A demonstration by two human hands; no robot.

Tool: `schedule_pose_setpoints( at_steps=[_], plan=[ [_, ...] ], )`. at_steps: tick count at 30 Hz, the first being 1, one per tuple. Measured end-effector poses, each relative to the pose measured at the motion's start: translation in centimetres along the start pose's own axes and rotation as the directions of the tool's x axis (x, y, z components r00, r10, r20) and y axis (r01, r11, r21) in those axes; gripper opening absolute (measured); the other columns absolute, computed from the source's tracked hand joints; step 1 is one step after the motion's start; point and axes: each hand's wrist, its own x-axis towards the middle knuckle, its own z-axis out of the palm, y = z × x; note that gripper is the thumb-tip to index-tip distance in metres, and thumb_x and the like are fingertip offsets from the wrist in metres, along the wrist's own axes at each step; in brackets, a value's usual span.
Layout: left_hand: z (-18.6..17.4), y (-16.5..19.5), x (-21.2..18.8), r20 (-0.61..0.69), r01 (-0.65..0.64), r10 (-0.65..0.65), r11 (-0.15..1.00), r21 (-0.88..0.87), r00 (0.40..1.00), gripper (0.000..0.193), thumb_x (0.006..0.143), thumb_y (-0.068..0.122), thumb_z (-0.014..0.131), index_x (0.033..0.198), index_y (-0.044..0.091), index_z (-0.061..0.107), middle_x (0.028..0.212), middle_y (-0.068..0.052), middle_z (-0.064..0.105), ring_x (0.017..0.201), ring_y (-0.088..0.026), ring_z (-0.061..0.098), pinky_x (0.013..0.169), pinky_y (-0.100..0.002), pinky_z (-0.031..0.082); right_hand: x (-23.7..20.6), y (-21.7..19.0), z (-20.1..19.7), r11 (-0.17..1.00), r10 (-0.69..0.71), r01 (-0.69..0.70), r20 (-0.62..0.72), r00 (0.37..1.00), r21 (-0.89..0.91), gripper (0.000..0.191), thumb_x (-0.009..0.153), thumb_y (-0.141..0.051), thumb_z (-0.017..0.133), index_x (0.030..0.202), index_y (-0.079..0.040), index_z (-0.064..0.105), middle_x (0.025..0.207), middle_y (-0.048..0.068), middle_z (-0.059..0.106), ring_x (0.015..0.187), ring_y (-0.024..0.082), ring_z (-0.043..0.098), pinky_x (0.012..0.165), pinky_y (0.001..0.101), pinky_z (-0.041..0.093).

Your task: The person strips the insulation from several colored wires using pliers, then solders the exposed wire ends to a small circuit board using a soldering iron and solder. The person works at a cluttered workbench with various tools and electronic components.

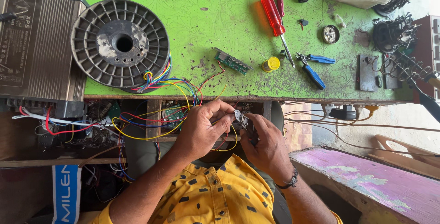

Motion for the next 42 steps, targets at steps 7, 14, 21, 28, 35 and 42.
schedule_pose_setpoints(
  at_steps=[7,14,21,28,35,42],
  plan=[
    [0.1,0.5,-0.1,-0.007,0.084,-0.084,0.994,0.064,0.996,0.013,0.095,0.014,0.068,0.099,0.002,0.068,0.074,-0.004,0.074,0.059,-0.007,0.067,0.054,-0.026,0.054,-0.3,0.7,0.0,1.000,-0.012,0.013,0.019,1.000,-0.018,0.025,0.081,-0.007,0.069,0.104,-0.006,0.060,0.070,0.014,0.061,0.060,0.034,0.064,0.052,0.0415,0.048],
    [0.3,0.2,-0.3,-0.004,-0.081,0.082,0.996,0.035,0.997,0.014,0.099,0.016,0.065,0.100,0.002,0.064,0.080,-0.002,0.073,0.069,-0.003,0.067,0.057,-0.024,0.054,-1.6,2.8,1.1,0.982,0.091,-0.104,0.088,0.992,0.157,0.021,0.085,-0.009,0.069,0.103,-0.003,0.060,0.065,0.012,0.060,0.050,0.024,0.058,0.049,0.0394,0.045],
    [0.5,-1.2,-0.8,0.137,0.175,-0.144,0.952,-0.251,0.980,0.011,0.101,0.015,0.064,0.098,0.005,0.064,0.062,0.005,0.054,0.053,-0.001,0.041,0.046,-0.023,0.032,-3.0,5.1,2.4,0.016,0.059,-0.489,0.487,0.871,0.872,0.026,0.089,0.003,0.064,0.115,0.000,0.063,0.080,0.004,0.060,0.068,0.013,0.055,0.061,0.0280,0.043],
    [1.4,-2.5,-0.6,0.012,-0.051,0.058,0.937,-0.346,0.998,0.014,0.112,0.016,0.059,0.115,0.002,0.056,0.081,0.002,0.061,0.069,-0.001,0.055,0.061,-0.020,0.047,-1.4,3.9,1.7,0.916,0.082,-0.044,-0.079,0.993,0.398,0.036,0.084,-0.004,0.065,0.120,-0.001,0.059,0.088,0.011,0.061,0.079,0.023,0.060,0.071,0.0345,0.047],
    [1.0,-2.7,-0.3,-0.008,0.146,-0.154,0.951,-0.273,0.988,0.011,0.103,0.014,0.059,0.108,0.004,0.061,0.082,-0.004,0.074,0.048,0.000,0.044,0.041,-0.019,0.036,-1.3,1.6,1.3,0.971,0.085,-0.082,-0.003,0.996,0.225,0.033,0.087,-0.008,0.068,0.118,-0.001,0.059,0.084,0.012,0.066,0.074,0.028,0.067,0.068,0.0388,0.053],
    [1.2,-4.2,-0.3,-0.013,0.110,-0.121,0.939,-0.326,0.993,0.008,0.104,0.012,0.059,0.104,0.005,0.056,0.079,-0.002,0.069,0.056,-0.002,0.048,0.050,-0.021,0.040,-1.0,0.5,0.9,0.994,-0.018,0.018,-0.001,1.000,0.107,0.039,0.087,-0.008,0.069,0.123,0.000,0.058,0.091,0.016,0.062,0.080,0.032,0.064,0.069,0.0406,0.051]
  ],
)
